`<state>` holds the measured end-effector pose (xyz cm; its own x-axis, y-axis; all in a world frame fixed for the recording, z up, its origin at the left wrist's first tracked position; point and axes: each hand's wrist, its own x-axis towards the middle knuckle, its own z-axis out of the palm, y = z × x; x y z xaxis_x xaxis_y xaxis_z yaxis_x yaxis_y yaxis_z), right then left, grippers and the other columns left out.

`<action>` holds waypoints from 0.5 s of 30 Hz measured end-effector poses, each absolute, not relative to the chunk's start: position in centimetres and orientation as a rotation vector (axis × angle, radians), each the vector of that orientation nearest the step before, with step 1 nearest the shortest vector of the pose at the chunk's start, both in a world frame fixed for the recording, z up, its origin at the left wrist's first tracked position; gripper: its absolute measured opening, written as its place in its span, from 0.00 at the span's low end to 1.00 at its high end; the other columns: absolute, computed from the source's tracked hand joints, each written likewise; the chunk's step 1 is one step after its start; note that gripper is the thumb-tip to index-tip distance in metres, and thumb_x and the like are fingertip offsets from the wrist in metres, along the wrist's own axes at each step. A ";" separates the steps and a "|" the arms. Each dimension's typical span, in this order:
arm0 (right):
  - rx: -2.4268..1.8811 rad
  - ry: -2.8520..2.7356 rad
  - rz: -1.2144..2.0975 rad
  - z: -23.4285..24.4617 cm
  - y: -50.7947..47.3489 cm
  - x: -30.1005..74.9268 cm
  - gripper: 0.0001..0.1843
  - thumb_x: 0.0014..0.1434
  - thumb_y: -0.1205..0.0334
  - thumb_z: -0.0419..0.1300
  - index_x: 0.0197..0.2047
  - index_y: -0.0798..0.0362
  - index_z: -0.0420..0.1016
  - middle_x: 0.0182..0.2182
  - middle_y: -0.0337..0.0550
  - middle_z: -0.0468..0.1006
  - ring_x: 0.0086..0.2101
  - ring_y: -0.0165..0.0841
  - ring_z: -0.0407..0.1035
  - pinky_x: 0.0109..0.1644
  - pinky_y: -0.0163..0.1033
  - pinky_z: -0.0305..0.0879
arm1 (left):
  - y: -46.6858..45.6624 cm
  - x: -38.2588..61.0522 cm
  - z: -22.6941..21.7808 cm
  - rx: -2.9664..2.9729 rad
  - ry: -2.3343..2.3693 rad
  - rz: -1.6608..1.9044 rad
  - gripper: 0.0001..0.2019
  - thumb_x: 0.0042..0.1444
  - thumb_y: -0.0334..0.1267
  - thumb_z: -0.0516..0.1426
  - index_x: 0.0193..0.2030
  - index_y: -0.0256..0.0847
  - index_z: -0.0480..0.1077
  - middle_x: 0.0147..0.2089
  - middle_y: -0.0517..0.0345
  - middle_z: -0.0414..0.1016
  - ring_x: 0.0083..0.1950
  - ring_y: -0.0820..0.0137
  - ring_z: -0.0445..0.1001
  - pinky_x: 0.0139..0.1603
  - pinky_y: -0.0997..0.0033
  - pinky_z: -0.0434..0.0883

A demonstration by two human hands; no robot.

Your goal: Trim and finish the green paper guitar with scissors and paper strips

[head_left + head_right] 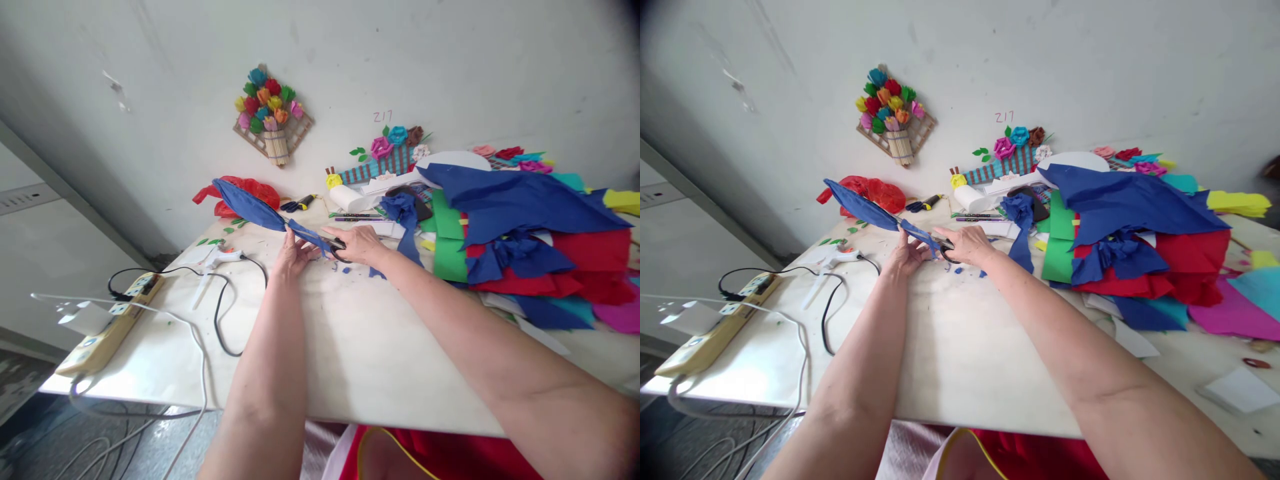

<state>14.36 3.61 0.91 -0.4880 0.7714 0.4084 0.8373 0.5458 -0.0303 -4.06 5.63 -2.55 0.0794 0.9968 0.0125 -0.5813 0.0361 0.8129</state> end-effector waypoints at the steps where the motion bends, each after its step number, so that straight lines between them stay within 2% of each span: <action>1: -1.326 -2.417 -0.264 1.0 3.5 14.3 0.37 0.50 0.44 0.53 0.61 0.45 0.55 0.37 0.46 0.79 0.38 0.40 0.71 0.38 0.39 0.58 | 5.7 -4.0 -2.6 0.781 0.685 1.367 0.28 0.48 0.59 0.50 0.50 0.42 0.62 0.38 0.51 0.71 0.35 0.65 0.74 0.40 0.57 0.71; 15: -1.317 -2.397 -0.319 1.0 3.4 14.2 0.37 0.49 0.42 0.53 0.61 0.44 0.55 0.36 0.45 0.79 0.37 0.41 0.71 0.38 0.39 0.58 | 5.4 -3.5 -2.3 0.750 0.696 1.368 0.25 0.50 0.58 0.49 0.50 0.46 0.63 0.39 0.52 0.72 0.36 0.65 0.74 0.39 0.57 0.72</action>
